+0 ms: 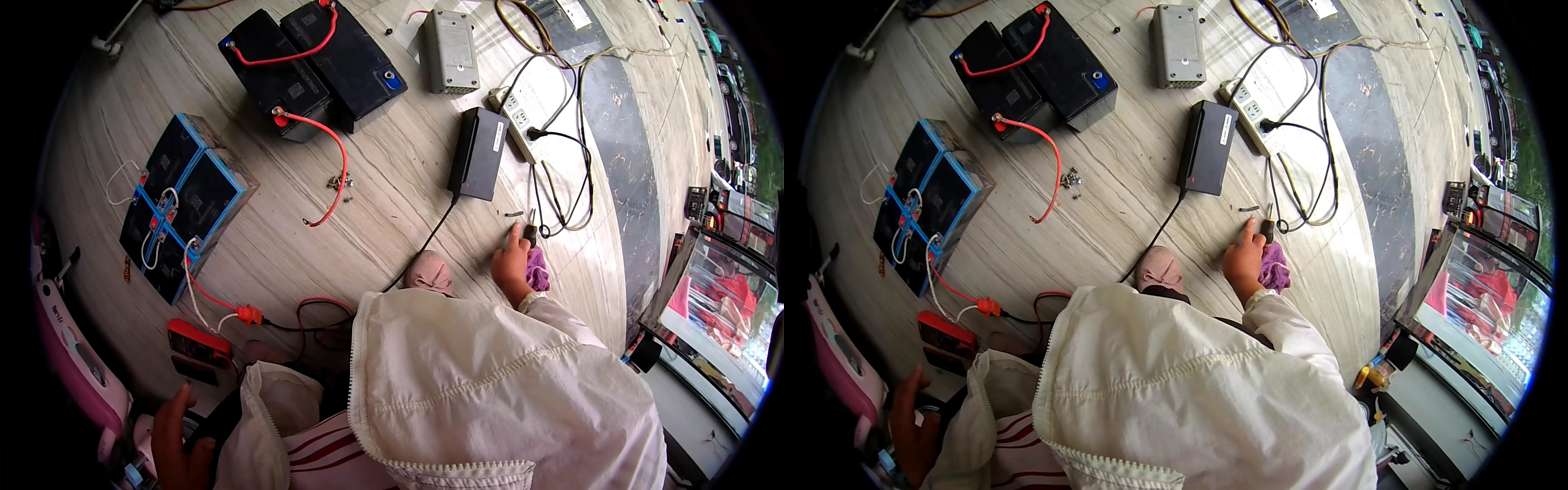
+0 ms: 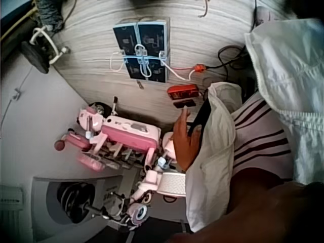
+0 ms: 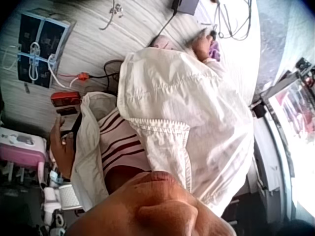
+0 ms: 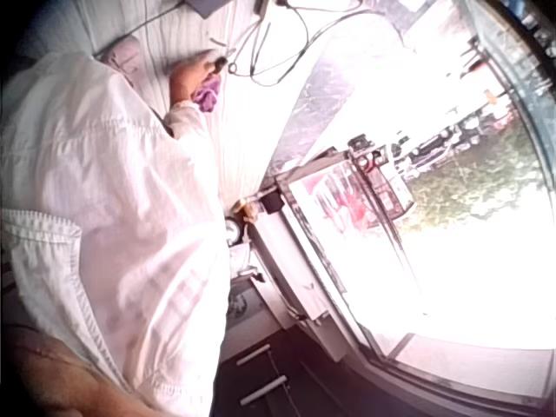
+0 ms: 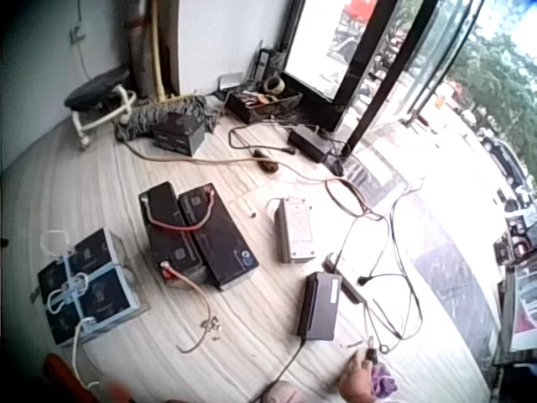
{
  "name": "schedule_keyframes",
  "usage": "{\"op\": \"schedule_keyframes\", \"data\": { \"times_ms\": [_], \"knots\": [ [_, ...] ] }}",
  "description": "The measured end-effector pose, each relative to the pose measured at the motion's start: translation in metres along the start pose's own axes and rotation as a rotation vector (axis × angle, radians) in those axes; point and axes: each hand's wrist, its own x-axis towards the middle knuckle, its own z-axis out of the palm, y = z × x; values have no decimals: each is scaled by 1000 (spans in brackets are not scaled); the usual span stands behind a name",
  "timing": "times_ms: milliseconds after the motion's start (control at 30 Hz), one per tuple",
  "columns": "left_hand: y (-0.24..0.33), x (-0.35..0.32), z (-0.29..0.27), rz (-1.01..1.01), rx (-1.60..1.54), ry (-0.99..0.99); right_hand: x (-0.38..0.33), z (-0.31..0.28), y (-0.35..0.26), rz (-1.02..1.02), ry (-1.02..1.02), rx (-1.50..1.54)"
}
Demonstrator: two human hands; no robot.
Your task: The person connects wires to a blue battery pack using a screwdriver, then plugs a charger into a power strip and measures the voltage with a multimeter.
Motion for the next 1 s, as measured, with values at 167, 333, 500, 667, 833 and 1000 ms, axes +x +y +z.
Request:
{"op": "schedule_keyframes", "data": {
  "times_ms": [167, 333, 500, 667, 833, 1000],
  "knots": [
    [1, 2, -3, 24, 33, -49, -15, -6, -32, -108, -68, -47],
    [5, 2, -5, 17, 40, -48, -7, -9, -45, -175, -12, -18],
    [6, 1, -5, 28, 53, -35, -2, 0, -42, -87, 88, 63],
    [7, -1, -4, 4, 70, -40, 23, -3, -34, -152, 178, 201],
    [9, -1, -3, -11, 54, -38, 45, -13, -42, -96, 264, 302],
    [11, 0, -3, -36, 16, -55, 52, -15, -42, -89, 219, 230]
  ]
}}
